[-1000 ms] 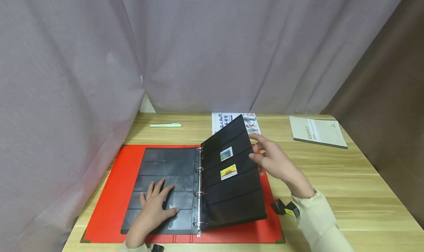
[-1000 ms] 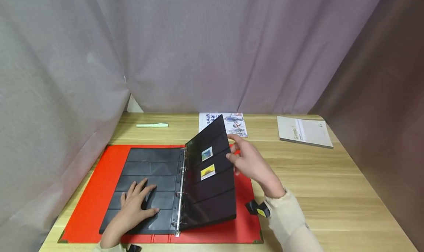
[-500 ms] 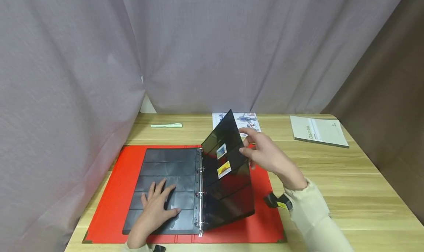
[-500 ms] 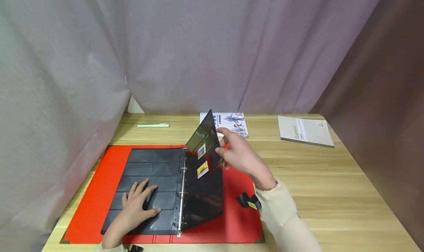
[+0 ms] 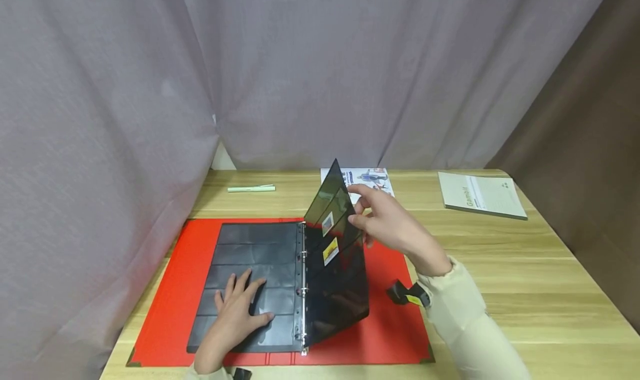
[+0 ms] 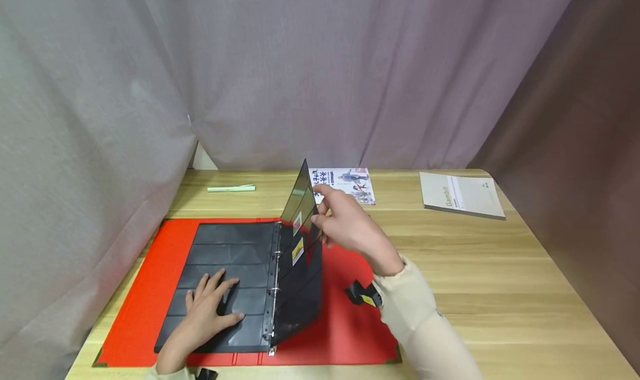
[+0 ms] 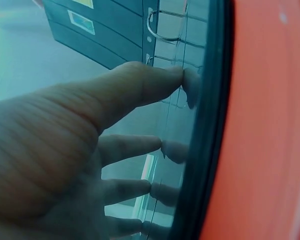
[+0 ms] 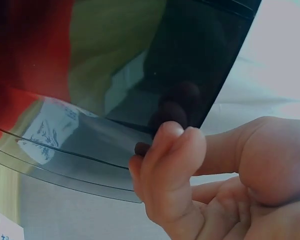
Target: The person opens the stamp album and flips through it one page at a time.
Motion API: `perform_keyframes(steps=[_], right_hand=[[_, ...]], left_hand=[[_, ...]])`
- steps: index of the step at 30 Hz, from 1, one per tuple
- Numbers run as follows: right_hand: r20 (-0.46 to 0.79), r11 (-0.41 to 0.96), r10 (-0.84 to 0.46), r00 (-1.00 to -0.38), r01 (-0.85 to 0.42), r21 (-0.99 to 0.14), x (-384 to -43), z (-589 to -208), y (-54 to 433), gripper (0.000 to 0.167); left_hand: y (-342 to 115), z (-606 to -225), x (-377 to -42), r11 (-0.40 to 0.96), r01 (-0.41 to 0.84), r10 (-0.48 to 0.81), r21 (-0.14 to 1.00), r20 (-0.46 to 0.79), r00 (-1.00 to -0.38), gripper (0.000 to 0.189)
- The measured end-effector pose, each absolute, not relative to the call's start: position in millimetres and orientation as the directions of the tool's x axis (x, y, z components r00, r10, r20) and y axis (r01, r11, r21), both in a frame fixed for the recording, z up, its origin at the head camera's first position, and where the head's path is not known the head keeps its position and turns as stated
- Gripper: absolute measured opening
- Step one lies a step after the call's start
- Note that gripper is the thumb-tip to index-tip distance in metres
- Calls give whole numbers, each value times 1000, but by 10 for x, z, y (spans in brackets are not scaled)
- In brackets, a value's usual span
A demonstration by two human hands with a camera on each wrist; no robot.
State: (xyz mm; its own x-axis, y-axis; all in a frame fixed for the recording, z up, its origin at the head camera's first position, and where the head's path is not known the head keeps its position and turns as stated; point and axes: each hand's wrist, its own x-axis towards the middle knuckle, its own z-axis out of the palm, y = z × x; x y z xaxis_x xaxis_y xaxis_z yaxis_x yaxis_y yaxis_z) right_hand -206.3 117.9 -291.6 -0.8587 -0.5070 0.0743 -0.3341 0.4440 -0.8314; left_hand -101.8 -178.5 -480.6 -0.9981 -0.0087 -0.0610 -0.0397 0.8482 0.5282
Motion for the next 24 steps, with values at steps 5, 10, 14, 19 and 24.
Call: perform_keyframes(steps=[5,10,14,19,24], right_hand=[[69,479,-510,-858,-349,-806,-2085,-2902,1086,56],[56,511,-517,-854,-361,-780,-2085,-2856,983,59],[39,522,-534,-844,-366,-771,-2084,-2800,896,62],[23,513,-539,-842,-349,-784,-2081,-2772,803,63],[12,508,-541,-841,-338,-792,-2070,-2755,698,65]], left_hand=[[-1804,-4792,-1016,845,-43,-1,533,-79,-997,74],[-1829,-4675,-967,827,3,20,561,-24,-1000,67],[-1796,-4465,-964,792,87,44,605,84,-995,61],[-1669,-4151,-1022,714,228,60,662,265,-962,56],[-1459,-3816,-1058,565,279,39,777,313,-949,47]])
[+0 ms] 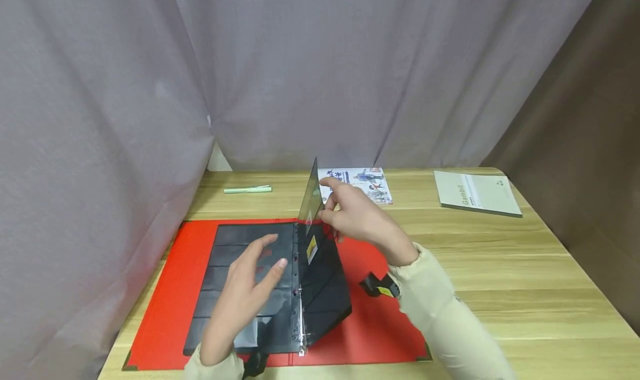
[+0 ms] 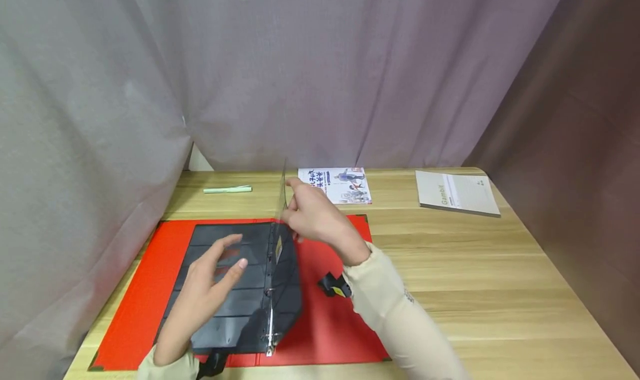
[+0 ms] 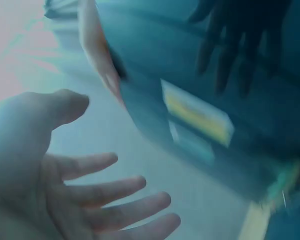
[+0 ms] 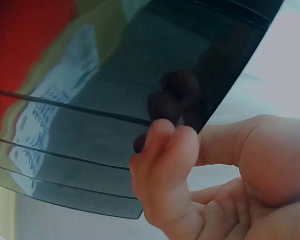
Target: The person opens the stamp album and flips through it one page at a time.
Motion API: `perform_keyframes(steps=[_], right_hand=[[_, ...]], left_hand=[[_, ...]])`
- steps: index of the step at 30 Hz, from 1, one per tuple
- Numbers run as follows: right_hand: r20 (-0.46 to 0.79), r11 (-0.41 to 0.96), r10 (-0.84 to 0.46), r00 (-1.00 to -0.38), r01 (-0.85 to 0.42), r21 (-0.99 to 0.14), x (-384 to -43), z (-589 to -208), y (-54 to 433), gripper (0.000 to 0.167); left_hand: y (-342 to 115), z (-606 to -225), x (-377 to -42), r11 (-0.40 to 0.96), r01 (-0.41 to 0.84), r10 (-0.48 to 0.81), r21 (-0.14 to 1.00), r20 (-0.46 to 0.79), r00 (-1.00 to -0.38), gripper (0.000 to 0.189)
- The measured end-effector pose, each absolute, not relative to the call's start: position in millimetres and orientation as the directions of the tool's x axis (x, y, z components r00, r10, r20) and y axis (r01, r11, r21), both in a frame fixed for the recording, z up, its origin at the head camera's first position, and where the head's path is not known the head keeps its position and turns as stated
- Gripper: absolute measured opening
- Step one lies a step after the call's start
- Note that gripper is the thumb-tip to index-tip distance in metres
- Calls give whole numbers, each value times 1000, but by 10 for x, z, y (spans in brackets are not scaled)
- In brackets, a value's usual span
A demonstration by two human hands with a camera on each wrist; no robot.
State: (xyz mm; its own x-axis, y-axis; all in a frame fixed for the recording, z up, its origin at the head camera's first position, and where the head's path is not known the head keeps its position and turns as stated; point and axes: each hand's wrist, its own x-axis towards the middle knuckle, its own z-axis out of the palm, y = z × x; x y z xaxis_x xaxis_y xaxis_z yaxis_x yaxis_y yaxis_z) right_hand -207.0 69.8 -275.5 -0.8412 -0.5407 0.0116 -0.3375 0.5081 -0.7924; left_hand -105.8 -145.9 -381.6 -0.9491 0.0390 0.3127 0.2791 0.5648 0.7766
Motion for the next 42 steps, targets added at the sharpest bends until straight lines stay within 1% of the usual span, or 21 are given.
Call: perform_keyframes(steps=[5,7,10,19,26,32,38,42], right_hand=[[-4,496,-552,-834,-325,-805,-2049,-2751,566,69],[-5,481,-558,-830,-320,-816,-2041,-2750,522,70],[-8,467,-563,-827,-309,-828,-2032,-2745,467,70],[-48,447,-597,-800,-282,-849,-2003,-2732,395,74],[-23,414,-656,-754,-335,-846,-1999,-2791,432,72],[20,435,-642,-766,-386,-813,-2051,-2857,550,61],[115,485,-617,-779,-491,-723,-2166,-2986,725,52],[142,516,-590,-795,-507,-691,-2274,-3133,858,48]], left_hand=[[-1237,-3598,-1074,393,289,15,873,308,-951,24],[-1164,-3549,-1082,351,287,2,891,306,-952,22],[-1073,-3500,-1093,306,276,-23,911,297,-955,23],[-969,-3448,-1085,313,237,-70,920,271,-960,31],[-1064,-3447,-1059,317,244,-91,916,286,-954,23],[-1177,-3456,-1031,346,250,-115,904,305,-945,22],[-1289,-3468,-1005,360,224,-163,906,298,-941,23],[-1365,-3484,-976,363,226,-189,904,309,-932,24]])
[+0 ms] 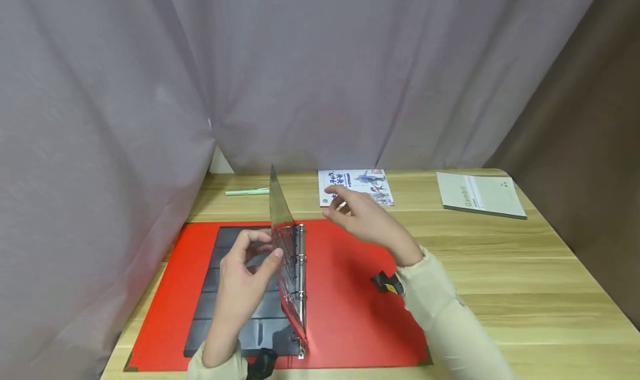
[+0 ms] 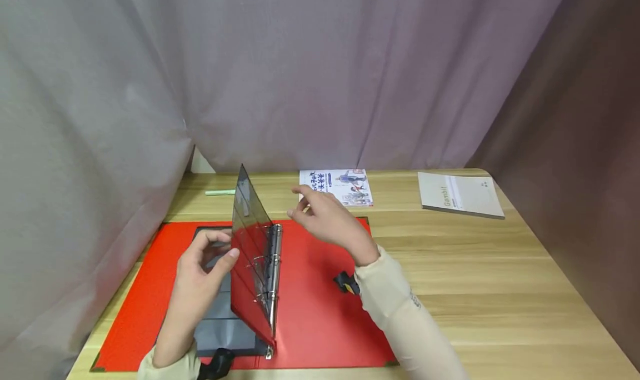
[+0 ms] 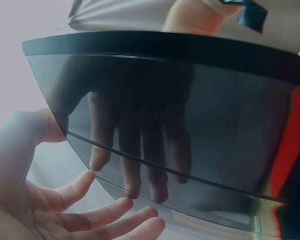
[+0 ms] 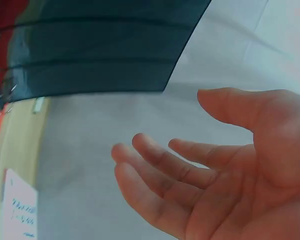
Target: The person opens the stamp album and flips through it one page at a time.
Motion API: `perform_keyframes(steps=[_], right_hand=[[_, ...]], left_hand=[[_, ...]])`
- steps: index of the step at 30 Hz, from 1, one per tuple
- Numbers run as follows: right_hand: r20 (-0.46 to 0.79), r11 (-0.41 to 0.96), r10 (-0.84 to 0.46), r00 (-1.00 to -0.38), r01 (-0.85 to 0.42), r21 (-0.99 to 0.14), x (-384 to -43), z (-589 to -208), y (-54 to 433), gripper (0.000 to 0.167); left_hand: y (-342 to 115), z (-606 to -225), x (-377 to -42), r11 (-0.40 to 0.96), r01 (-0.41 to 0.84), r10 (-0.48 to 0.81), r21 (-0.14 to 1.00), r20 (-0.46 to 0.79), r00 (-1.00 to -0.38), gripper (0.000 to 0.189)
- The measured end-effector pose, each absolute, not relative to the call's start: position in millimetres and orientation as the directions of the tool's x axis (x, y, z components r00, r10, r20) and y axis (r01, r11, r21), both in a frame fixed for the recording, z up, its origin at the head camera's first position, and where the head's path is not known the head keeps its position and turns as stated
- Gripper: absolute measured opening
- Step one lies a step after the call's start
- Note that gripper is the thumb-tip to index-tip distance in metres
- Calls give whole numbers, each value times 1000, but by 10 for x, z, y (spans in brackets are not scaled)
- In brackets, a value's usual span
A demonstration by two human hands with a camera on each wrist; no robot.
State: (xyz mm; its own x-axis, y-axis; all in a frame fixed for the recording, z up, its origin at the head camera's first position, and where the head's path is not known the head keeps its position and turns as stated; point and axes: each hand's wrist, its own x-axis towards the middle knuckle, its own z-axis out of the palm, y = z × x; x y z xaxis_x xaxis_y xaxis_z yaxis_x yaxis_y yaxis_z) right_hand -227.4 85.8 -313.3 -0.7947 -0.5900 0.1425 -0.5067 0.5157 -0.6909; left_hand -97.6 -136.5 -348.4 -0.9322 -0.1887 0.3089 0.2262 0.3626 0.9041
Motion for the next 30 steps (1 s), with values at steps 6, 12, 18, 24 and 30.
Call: perform_keyframes(steps=[6,12,18,24,30], right_hand=[[104,551,-557,-824,-460,-696,-2380,-3347,990,47],[54,603,-517,-854,-408,-686,-2440,-3570,1113,49],[16,643,-480,-877,-364,-673,-2517,-3927,1257,52],[-34,681,-457,-889,-325,-657,-2564,-4221,1388,57],[-128,736,-437,-891,-272,-620,-2552,-4430,1488,62]], left_hand=[[-1467,-3511,-963,360,233,-208,903,322,-924,24],[-1568,-3548,-944,359,231,-244,904,329,-912,22],[-1671,-3572,-897,346,236,-272,908,338,-901,26],[-1767,-3616,-851,303,273,-300,913,363,-882,32],[-1875,-3691,-806,268,308,-361,913,391,-846,36]])
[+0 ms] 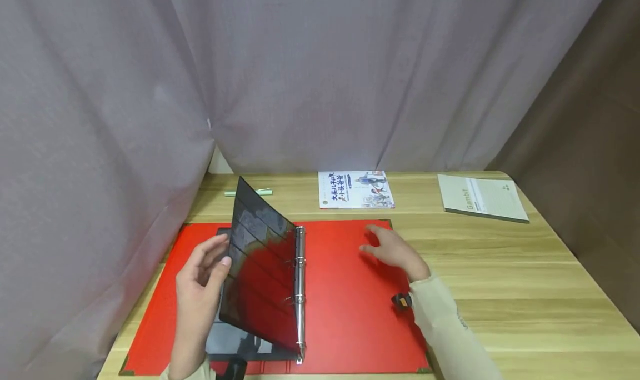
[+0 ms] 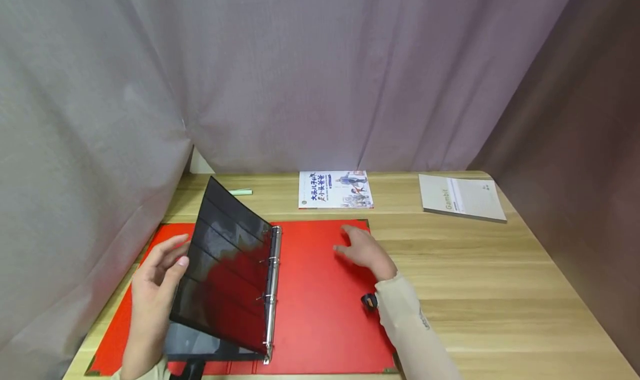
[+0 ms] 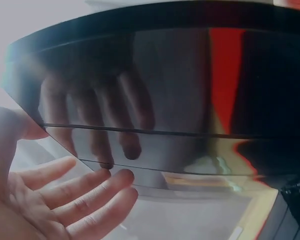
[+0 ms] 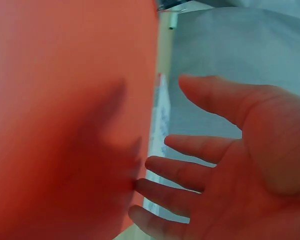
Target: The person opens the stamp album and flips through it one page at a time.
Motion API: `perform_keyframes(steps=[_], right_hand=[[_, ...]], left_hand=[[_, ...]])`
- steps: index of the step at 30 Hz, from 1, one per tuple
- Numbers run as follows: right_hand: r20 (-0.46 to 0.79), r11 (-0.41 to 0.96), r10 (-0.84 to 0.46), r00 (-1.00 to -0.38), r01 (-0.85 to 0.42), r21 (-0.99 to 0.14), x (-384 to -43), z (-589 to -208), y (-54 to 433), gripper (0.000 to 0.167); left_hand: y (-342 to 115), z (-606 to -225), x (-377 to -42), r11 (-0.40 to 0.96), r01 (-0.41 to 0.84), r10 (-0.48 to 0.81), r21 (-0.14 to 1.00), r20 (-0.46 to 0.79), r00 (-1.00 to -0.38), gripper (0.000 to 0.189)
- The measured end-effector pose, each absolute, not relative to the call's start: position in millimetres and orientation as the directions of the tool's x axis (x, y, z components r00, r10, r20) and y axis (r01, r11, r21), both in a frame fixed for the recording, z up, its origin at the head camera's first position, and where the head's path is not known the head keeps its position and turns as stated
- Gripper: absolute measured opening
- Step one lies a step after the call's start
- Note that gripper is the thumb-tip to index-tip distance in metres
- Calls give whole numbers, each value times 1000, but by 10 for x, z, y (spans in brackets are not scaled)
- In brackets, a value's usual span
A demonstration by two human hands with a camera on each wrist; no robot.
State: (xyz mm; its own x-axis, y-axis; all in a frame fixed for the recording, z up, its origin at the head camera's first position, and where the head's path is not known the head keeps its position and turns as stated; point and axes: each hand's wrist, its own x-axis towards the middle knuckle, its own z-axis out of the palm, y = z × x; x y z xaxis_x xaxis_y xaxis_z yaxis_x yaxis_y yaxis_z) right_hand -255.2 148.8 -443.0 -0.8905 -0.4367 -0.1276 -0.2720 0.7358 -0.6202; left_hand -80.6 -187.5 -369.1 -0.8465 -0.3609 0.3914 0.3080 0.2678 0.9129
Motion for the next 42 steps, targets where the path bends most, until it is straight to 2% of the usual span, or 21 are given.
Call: perform_keyframes(steps=[7,17,23,29,37,42], right_hand=[[-175,776,-400,-900,-230,-587,-2582,-4560,1538,69],[-211,805,-408,-888,-241,-542,-2617,-4573,1512,77],[-223,829,-415,-882,-265,-493,-2602,-4567,1497,76],[-226,836,-423,-878,-282,-471,-2582,-4562,1456,73],[-234,851,-411,-881,-280,-444,-2581,-4532,1434,73],[-238,858,-410,-881,-284,-428,-2597,-4528,1435,73]], left_hand=[[-2044,-3746,-772,172,272,-369,947,318,-874,34],[-2329,-3859,-715,99,190,-343,977,212,-915,29],[-2541,-3969,-672,55,109,-332,993,121,-935,31],[-2719,-4105,-623,153,-33,-337,988,21,-941,36],[-2890,-4278,-650,401,-26,-192,916,56,-980,42],[-2894,-4317,-693,461,-152,-173,875,-79,-982,50]])
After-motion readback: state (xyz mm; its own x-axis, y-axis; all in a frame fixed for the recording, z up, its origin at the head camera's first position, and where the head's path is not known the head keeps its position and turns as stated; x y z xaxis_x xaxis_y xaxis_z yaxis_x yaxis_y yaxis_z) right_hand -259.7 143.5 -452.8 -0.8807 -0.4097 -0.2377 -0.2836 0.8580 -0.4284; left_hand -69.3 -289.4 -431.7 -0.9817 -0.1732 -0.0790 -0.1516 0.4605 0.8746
